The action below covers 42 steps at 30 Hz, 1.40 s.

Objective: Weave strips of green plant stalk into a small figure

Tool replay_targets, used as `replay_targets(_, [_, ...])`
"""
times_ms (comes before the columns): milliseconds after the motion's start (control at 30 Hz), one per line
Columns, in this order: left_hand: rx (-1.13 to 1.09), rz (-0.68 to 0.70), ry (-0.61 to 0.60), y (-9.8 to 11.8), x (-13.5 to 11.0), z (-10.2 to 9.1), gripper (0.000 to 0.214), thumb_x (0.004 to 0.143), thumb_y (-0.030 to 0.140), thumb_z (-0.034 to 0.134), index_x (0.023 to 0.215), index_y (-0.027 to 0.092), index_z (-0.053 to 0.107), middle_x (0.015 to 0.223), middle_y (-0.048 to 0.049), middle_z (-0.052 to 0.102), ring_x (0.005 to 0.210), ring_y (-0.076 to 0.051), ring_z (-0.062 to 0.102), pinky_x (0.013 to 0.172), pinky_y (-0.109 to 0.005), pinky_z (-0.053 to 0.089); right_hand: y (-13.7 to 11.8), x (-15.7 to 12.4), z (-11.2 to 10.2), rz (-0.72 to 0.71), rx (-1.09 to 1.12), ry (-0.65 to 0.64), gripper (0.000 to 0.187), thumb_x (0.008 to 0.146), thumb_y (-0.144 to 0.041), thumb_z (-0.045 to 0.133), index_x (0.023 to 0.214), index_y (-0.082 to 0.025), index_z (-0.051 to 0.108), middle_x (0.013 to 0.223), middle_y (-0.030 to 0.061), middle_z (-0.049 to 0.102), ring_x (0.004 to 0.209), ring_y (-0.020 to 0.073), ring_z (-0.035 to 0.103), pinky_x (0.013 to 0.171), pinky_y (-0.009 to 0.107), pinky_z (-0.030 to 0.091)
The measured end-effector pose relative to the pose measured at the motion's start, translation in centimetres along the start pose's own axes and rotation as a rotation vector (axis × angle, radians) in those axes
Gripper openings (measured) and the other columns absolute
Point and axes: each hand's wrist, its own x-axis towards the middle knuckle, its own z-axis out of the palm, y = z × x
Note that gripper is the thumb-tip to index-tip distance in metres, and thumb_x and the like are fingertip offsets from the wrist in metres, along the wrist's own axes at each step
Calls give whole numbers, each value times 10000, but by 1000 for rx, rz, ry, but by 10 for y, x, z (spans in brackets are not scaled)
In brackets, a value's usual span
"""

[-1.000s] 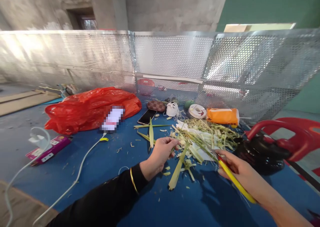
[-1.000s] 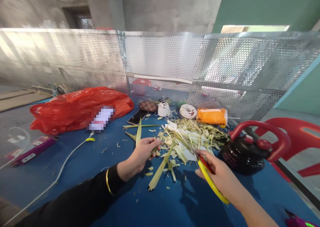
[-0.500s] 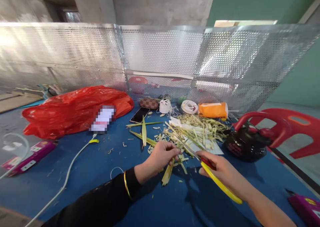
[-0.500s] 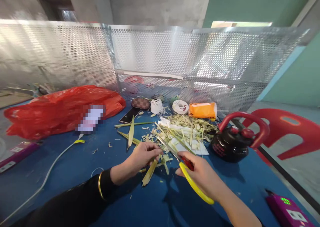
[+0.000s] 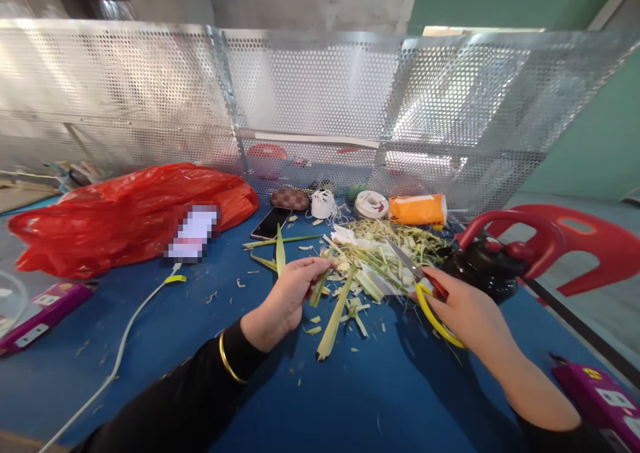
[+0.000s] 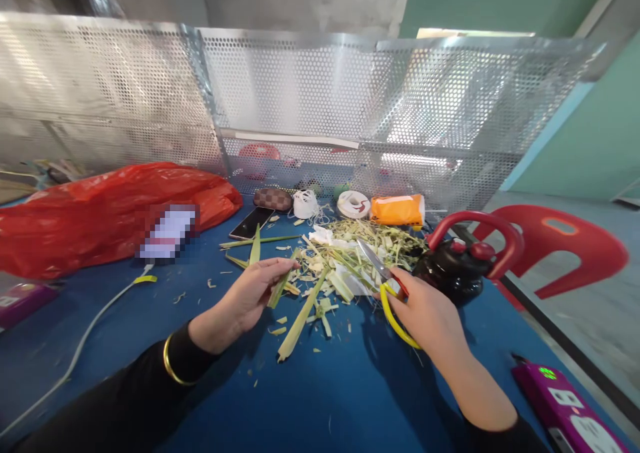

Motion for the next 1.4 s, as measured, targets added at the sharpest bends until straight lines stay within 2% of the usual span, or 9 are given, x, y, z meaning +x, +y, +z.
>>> replay_targets(100, [-18,-30,-57,-1,-3,0,224,677,318,739,746,116,672,485,83,385,404,-24,320,399,-163,217,0,1,7,-63,-21,-41,422,780,-403,608,1170,-249,659,874,30,756,729,237,707,562,275,493])
replay_targets(233, [-9,-81,-110,-7,-12,5,262,696,326,721,625,143,548,489,82,380,403,-28,322,398,-172,205,-1,-1,17,-144,-126,-109,370,781,-300,629,1145,-243,655,910,40,735,737,233,704,577,284,504])
replay_targets(333, [24,-78,-131,-13,-19,11,344,713,336,703,561,169,443,478,77,389,395,-30,320,396,-178,198,-7,-7,16,-272,-165,2,272,830,-280,597,1074,-186,673,918,82,702,730,240,691,587,315,521])
replay_targets(433, [54,-67,-95,-22,-26,19,356,723,350,688,552,175,430,465,73,405,383,-34,336,391,-182,199,-27,-25,7,-500,46,266,282,890,-289,556,1111,-139,646,1028,133,675,908,262,670,736,362,553])
replay_targets(533, [60,-81,-40,-33,-33,28,340,720,370,680,562,174,452,450,71,417,370,-38,349,389,-184,211,-52,-49,-2,-832,300,400,318,886,-185,574,1202,-172,604,1111,120,659,1012,219,643,872,346,532])
replay_targets(633, [36,-140,-30,-42,-42,32,327,718,374,680,576,170,468,448,68,425,376,-39,346,396,-179,226,-67,-65,-8,-1050,368,351,319,885,-64,489,1153,-146,642,1048,95,698,1048,201,638,935,344,505])
replay_targets(767, [-27,-173,-44,-45,-52,32,322,724,355,677,568,172,463,448,67,413,391,-44,337,402,-180,255,-68,-69,-5,-1069,472,297,324,903,-52,385,1055,-62,670,994,131,713,1002,212,656,907,359,520])
replay_targets(933, [-50,-273,-88,-47,-60,31,331,720,387,677,571,169,479,469,54,433,403,-49,366,406,-173,276,-66,-69,9,-1074,528,251,286,829,-23,516,1103,-4,597,1052,193,687,1045,250,636,890,416,537])
replay_targets(1400, [-114,-340,-133,-55,-57,28,360,706,431,697,554,163,511,471,36,449,408,-51,353,412,-184,268,-70,-62,3,-825,776,98,176,792,-84,654,895,-177,547,801,57,694,738,153,687,827,350,587])
